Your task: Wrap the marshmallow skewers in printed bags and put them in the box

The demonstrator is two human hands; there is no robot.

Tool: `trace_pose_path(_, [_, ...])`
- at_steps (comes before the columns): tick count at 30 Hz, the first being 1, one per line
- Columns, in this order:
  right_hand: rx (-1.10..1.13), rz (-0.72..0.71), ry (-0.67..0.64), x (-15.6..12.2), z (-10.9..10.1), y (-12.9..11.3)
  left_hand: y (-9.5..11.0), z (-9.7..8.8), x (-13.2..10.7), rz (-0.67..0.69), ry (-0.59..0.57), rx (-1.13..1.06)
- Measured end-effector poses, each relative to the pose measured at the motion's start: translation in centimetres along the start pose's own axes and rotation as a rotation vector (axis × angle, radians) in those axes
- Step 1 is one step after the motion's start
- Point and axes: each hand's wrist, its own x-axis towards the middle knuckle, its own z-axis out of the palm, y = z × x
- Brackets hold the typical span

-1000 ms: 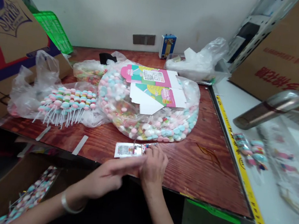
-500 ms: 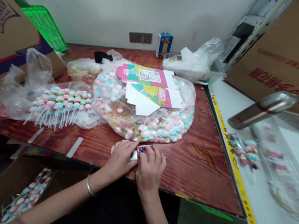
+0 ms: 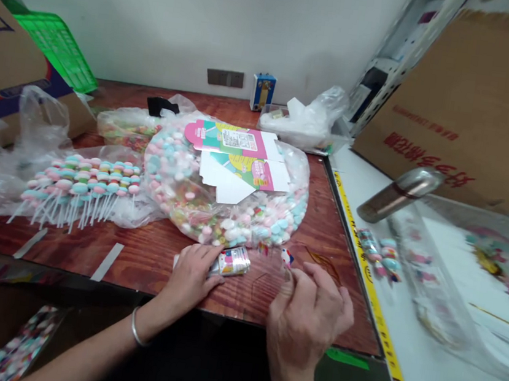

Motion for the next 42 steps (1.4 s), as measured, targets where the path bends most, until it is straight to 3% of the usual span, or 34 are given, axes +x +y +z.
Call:
trace_pose_path(2, [0.087,0.045,-0.004,0.4,-0.9,-0.6,1.2,0.1,-0.1,0.004,-0.013,-0.285])
trace_pose_path(3, [0.146,0.069,-0.009,0.5,-1.2,-0.9,2.0,0.3,-0.2,-0.015,-0.075,-0.510])
trace_pose_path(6, [0.311,0.136,-0.042,0.3,-2.2,-1.7,4.8,0.8,0.0,-0.164,-0.404,-1.347])
trace_pose_path(7, [0.348,0.147,-0.063,0.1,-2.4,-1.9,5.6,1.0,0.1,-0.228,-0.451,-1.590])
trace_pose_path(8, [0.382,0.166,-0.084,-0.2,-2.6,-2.0,6.2,1.1,0.3,-0.292,-0.436,-1.780])
trace_pose_path(10, [0.495,0.271,-0.142,-0.9,-2.7,-1.9,7.0,1.3,0.7,-0.412,-0.290,-1.960])
trace_pose_path(12, [0.718,0.507,-0.232,-1.6,-2.6,-1.7,7.2,1.5,0.9,-0.503,-0.194,-1.954])
trace_pose_path(15, [1.092,0.880,-0.409,-2.4,-2.2,-1.4,7.0,1.7,0.8,-0.552,-0.207,-1.886])
trace_pose_path(18, [1.233,0.983,-0.455,-2.7,-2.1,-1.2,7.0,1.6,0.3,-0.544,-0.236,-1.839])
trace_pose_path(20, [1.171,0.928,-0.458,-2.6,-2.4,-1.2,7.1,1.4,0.1,-0.512,-0.211,-1.804])
trace_pose_path(23, [0.968,0.795,-0.514,-2.3,-2.8,-1.4,7.1,1.2,0.2,-0.481,-0.085,-1.739])
trace_pose_path(27, [0.748,0.633,-0.495,-2.5,-3.0,-1.8,6.8,1.4,0.7,-0.532,0.041,-1.719])
trace_pose_path(33, [0.629,0.457,-0.326,-2.2,-3.7,-1.3,6.2,2.2,0.8,-0.680,-0.005,-1.950])
trace_pose_path(37, [0.618,0.330,-0.192,-1.7,-4.5,-1.8,5.6,2.7,0.8,-0.723,0.046,-2.031])
trace_pose_path(42, [0.630,0.239,-0.177,-1.9,-4.0,-3.0,5.3,2.7,0.8,-0.741,0.032,-2.064])
